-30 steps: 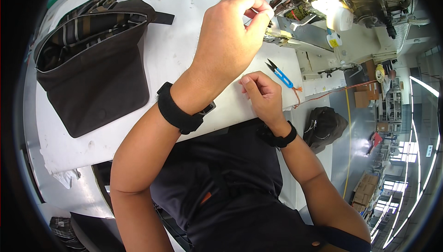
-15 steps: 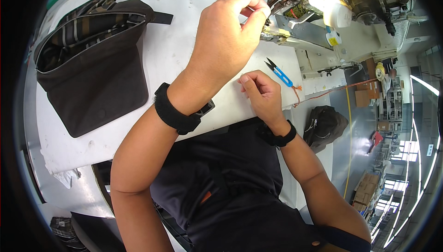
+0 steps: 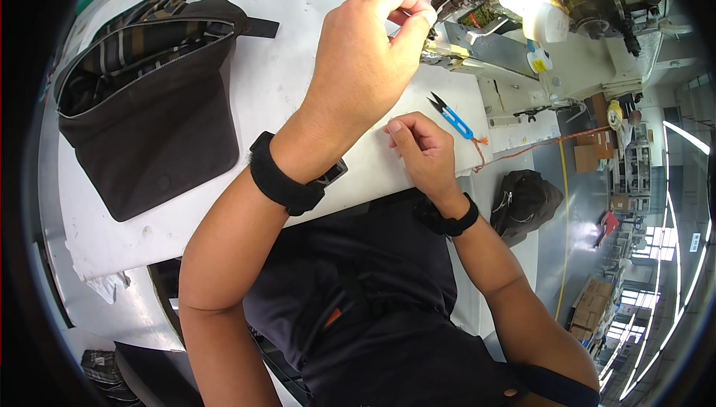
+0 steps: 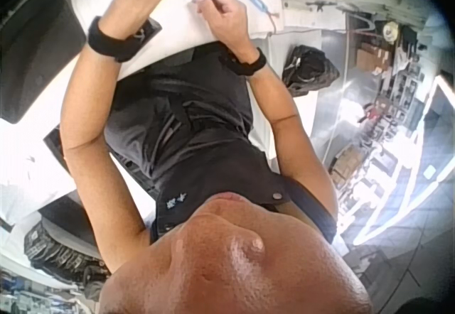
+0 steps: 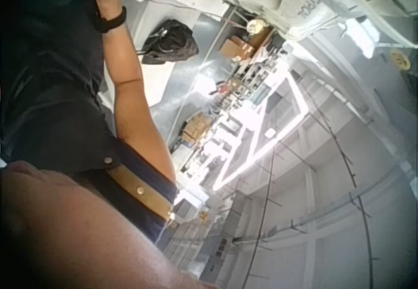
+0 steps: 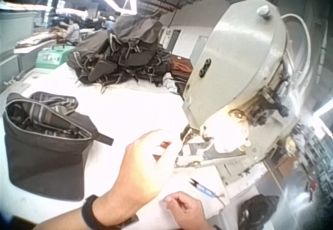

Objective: Sewing and assembling a fabric bag using an industrial sewing machine.

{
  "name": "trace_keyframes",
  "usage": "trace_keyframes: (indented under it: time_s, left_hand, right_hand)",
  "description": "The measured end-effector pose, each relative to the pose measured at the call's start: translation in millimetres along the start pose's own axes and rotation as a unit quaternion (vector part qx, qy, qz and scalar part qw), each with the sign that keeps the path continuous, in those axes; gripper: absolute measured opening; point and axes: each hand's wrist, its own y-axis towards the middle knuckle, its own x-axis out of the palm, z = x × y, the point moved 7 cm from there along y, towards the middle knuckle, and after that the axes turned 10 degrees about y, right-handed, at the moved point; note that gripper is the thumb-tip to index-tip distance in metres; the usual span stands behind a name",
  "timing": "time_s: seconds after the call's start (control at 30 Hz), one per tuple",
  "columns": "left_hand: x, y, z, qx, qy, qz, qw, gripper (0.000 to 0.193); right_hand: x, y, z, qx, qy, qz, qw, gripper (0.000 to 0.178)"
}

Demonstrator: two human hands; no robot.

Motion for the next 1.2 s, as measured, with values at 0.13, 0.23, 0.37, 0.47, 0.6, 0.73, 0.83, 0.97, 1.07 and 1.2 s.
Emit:
trace_keyframes:
  time_s: [0.13, 0.23, 0.37, 0.47, 0.6, 0.73, 0.83, 0.97, 1.07, 1.2]
  left_hand:
    - [-0.5, 0.4, 0.0, 0.004, -0.006, 0.003, 1.000, 0.021]
    - [0.5, 0.5, -0.4, 0.003, -0.006, -0.001, 1.000, 0.021]
    - [1.4, 0.9, -0.5, 0.000, -0.007, 0.003, 1.000, 0.021]
    - [1.6, 0.8, -0.5, -0.002, -0.006, 0.003, 1.000, 0.021]
    - [2.0, 0.3, -1.3, -0.006, -0.004, 0.001, 1.000, 0.020]
    - [3.1, 0.9, -2.2, -0.006, -0.011, 0.000, 1.000, 0.020]
    - [2.7, 1.5, -0.5, 0.007, -0.001, 0.004, 1.000, 0.019]
    - [2.9, 1.1, -1.4, -0.009, -0.005, -0.001, 1.000, 0.019]
    - [2.7, 0.9, 0.0, -0.009, 0.001, 0.005, 1.000, 0.019]
    - [3.3, 0.5, 0.5, -0.010, 0.004, 0.002, 1.000, 0.019]
  right_hand:
    - [0.4, 0.1, 0.0, -0.001, 0.015, 0.004, 1.000, 0.017]
    - [0.2, 0.1, 0.5, 0.002, 0.014, 0.007, 1.000, 0.018]
    - [0.0, 0.2, 0.0, 0.002, 0.004, 0.004, 1.000, 0.018]
    - [0.2, 0.3, -0.6, 0.001, 0.009, 0.004, 1.000, 0.017]
    - [0.8, 0.0, -1.7, -0.006, 0.019, 0.004, 1.000, 0.017]
    - [0.7, -0.2, -1.1, -0.003, 0.011, 0.005, 1.000, 0.017]
    - [0.8, -0.1, -1.1, -0.002, 0.012, 0.006, 1.000, 0.017]
    - [0.8, -0.1, -1.1, 0.006, 0.018, 0.007, 1.000, 0.015]
    - [0.6, -0.1, -1.3, 0.010, 0.012, 0.010, 1.000, 0.015]
    - [0.6, 0.0, -2.7, 0.001, 0.017, 0.015, 1.000, 0.015]
